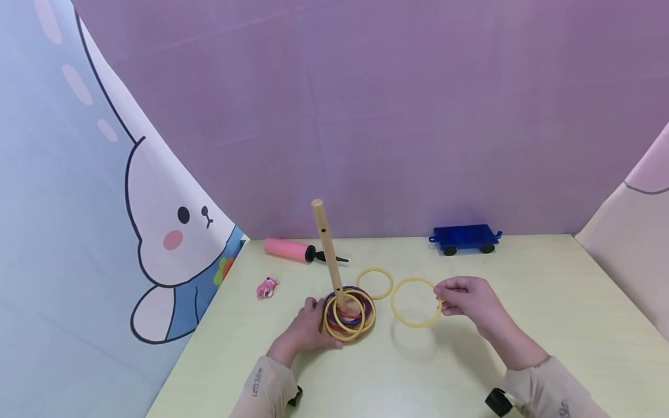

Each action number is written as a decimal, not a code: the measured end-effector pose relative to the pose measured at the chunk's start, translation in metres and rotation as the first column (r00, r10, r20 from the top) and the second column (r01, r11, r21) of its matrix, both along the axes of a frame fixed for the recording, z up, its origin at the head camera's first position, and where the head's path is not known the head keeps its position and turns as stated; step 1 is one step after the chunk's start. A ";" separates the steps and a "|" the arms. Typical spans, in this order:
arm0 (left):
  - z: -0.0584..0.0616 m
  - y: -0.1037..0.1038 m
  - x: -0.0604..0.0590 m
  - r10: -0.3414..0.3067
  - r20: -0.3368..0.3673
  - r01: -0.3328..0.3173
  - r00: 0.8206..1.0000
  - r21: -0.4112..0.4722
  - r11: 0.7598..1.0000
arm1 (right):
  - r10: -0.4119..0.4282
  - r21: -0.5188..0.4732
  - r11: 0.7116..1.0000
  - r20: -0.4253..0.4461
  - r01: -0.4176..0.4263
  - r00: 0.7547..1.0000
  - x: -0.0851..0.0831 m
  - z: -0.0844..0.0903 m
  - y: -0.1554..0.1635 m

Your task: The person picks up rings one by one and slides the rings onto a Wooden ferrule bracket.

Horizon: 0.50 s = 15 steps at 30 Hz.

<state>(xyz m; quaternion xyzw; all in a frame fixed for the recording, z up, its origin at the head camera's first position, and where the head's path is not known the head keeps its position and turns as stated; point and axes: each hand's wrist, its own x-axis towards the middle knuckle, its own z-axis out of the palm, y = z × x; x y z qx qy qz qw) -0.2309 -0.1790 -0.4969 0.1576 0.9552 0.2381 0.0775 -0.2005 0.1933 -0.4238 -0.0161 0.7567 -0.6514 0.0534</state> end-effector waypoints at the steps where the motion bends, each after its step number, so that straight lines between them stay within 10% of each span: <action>1: 0.000 0.000 0.000 0.000 0.000 0.000 1.000 -0.002 1.000 | 0.002 -0.002 1.000 -0.003 -0.002 1.000 0.000 0.002 -0.001; 15: 0.000 0.000 0.001 -0.005 -0.007 0.005 1.000 0.006 1.000 | 0.026 -0.019 0.999 -0.026 -0.027 0.999 0.005 0.022 -0.012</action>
